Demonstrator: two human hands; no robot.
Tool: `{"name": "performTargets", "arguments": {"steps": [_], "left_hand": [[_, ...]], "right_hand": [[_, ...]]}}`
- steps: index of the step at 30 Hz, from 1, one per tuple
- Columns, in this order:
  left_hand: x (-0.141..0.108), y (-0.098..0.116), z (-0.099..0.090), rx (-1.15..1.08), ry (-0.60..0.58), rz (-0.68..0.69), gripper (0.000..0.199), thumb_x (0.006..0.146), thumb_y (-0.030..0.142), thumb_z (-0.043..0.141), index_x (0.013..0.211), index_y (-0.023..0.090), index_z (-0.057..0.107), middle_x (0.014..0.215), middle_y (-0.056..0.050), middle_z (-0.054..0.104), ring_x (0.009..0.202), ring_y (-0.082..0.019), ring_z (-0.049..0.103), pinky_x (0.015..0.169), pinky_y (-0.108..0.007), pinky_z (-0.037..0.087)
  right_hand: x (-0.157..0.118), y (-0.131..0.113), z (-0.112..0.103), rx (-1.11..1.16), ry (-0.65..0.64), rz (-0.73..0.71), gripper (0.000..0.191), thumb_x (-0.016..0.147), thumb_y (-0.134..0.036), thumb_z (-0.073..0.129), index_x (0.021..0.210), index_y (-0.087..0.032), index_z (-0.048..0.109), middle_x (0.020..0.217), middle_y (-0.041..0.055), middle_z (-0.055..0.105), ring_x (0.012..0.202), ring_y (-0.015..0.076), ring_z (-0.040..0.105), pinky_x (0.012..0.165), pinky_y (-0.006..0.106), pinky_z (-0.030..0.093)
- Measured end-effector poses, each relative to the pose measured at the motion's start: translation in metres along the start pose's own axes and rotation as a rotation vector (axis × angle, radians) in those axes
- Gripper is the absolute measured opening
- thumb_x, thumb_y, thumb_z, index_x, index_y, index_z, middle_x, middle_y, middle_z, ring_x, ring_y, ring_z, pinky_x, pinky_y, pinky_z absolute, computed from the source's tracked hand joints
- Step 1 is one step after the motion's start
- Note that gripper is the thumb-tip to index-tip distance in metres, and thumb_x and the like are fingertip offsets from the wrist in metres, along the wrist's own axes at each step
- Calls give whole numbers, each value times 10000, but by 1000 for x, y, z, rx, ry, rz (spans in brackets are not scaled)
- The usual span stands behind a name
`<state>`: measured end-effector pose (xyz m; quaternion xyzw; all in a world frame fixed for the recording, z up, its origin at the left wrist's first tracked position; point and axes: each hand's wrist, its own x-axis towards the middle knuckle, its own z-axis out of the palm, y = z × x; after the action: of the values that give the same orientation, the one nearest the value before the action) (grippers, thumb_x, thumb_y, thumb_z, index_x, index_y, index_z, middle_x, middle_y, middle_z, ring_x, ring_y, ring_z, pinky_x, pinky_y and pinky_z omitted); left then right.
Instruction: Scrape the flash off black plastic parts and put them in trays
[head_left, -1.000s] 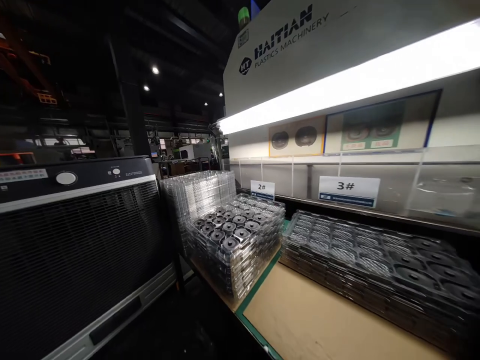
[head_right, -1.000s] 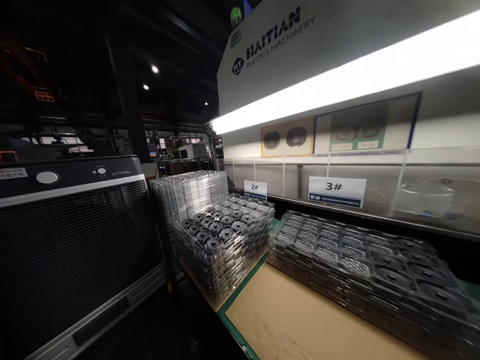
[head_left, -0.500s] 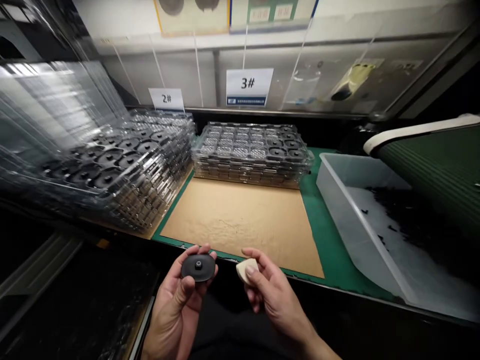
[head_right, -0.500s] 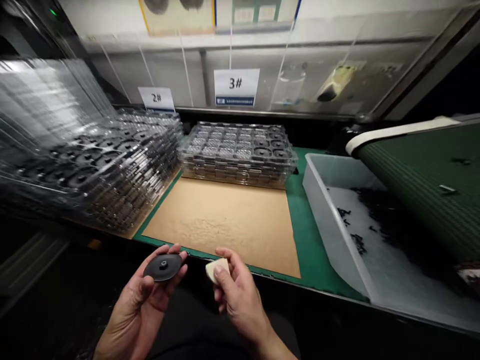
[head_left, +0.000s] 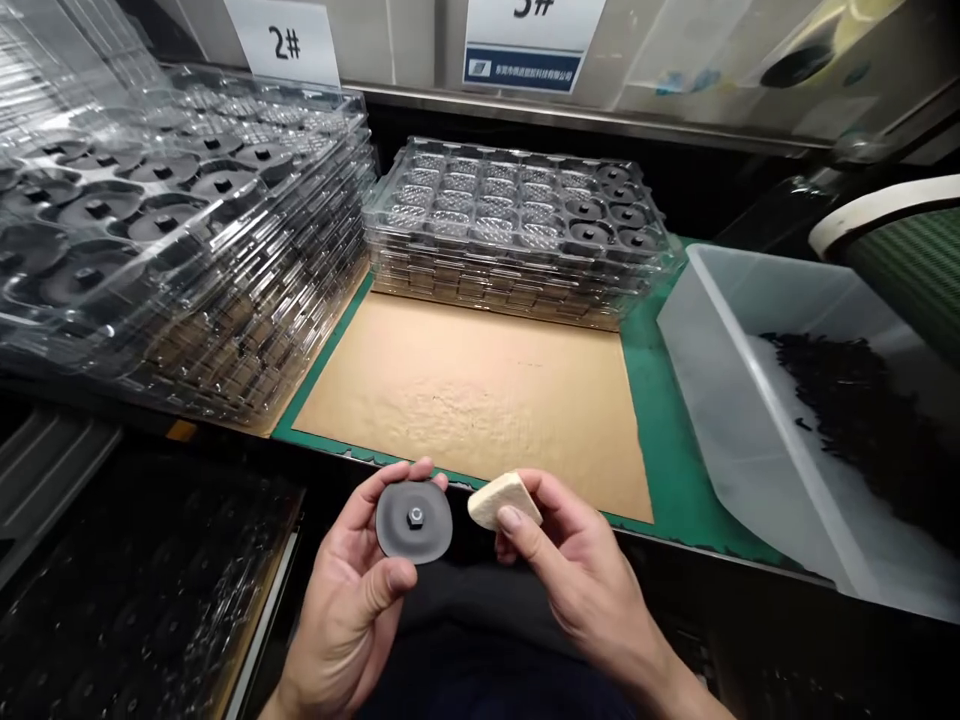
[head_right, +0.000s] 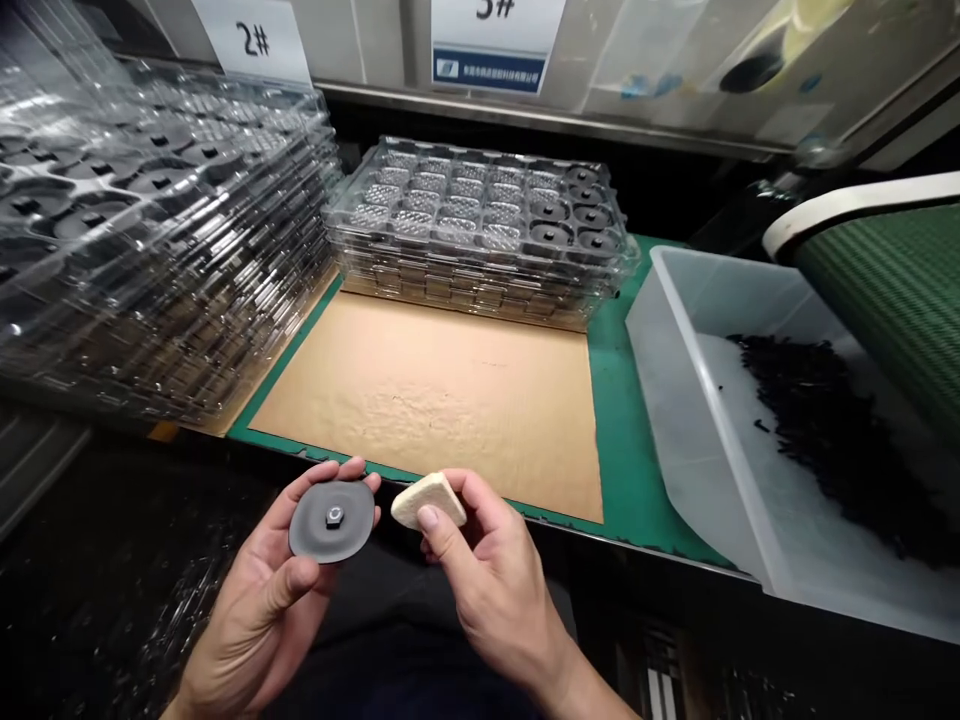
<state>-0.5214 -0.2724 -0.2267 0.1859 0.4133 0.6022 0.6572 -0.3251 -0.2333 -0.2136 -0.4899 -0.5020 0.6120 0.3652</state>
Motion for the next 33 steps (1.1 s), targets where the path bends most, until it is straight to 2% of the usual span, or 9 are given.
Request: {"name": "performTargets", "arguments": {"steps": [5,8,11,15,19,23,26,30,33], "left_hand": [[-2,0,-4,64,17,25,656,730,358,962,1327,263,707,1452,-130,664,1348,-332,625,1089,-322,551],[-3,0,-4,116,-7,30,655,730,333,965,1329,275,708,1470,-119,652,1340,-326,629,1081,-325,560],[-4,0,-3,152,-23,46,634,734,311,964,1318,281,720,1464,-106,659,1315,-301,648,1053,-285,571],[-5,-1,-2,165,-31,47,625,741,315,960,1317,285,719,1469,-106,654,1320,-309,644,1056,-304,577],[-5,-1,-1,163,-28,48,595,749,279,954,1300,280,730,1456,-101,663,1318,-298,647,1054,-286,572],[-6,-1,0,159,-21,37,612,725,266,967,1292,276,737,1445,-108,670,1323,-317,643,1030,-303,592],[-6,-3,2,136,-11,7,605,716,271,972,1279,264,748,1435,-117,676,1294,-317,663,1028,-307,593],[-6,-7,3,94,5,-50,625,721,292,967,1301,254,736,1473,-123,651,1299,-325,661,1042,-319,587],[-4,-9,2,48,17,-87,641,723,355,968,1306,226,734,1461,-134,660,1296,-321,666,1057,-287,569]], "right_hand": [[-1,-15,7,-198,-62,-161,174,1060,-362,594,1064,-207,672,900,11,694,767,138,608,713,251,484],[2,-21,9,-338,-132,-339,100,1037,-246,581,1071,-191,657,921,16,674,776,135,598,736,260,477],[3,-21,8,-482,-106,-485,89,1017,-176,564,1056,-178,644,911,17,630,766,131,559,733,268,450],[1,-18,9,-411,-154,-404,57,1013,-182,559,1003,-177,615,837,-7,599,674,111,526,656,249,434],[-1,-14,10,-475,-36,-473,67,1010,-177,558,997,-175,623,850,14,611,713,128,546,661,257,428],[-2,-14,9,-374,-154,-325,77,1002,-221,584,946,-184,622,778,-11,601,636,112,526,590,235,418],[-2,-13,7,-415,-64,-347,87,995,-233,586,941,-184,634,801,2,620,672,123,542,626,247,427],[4,-3,-2,-438,-155,-348,131,1006,-256,583,901,-185,617,760,-13,573,641,116,499,607,245,401],[13,10,-12,-648,46,-452,154,1012,-224,560,909,-168,659,813,22,588,712,141,518,673,282,399]]}}
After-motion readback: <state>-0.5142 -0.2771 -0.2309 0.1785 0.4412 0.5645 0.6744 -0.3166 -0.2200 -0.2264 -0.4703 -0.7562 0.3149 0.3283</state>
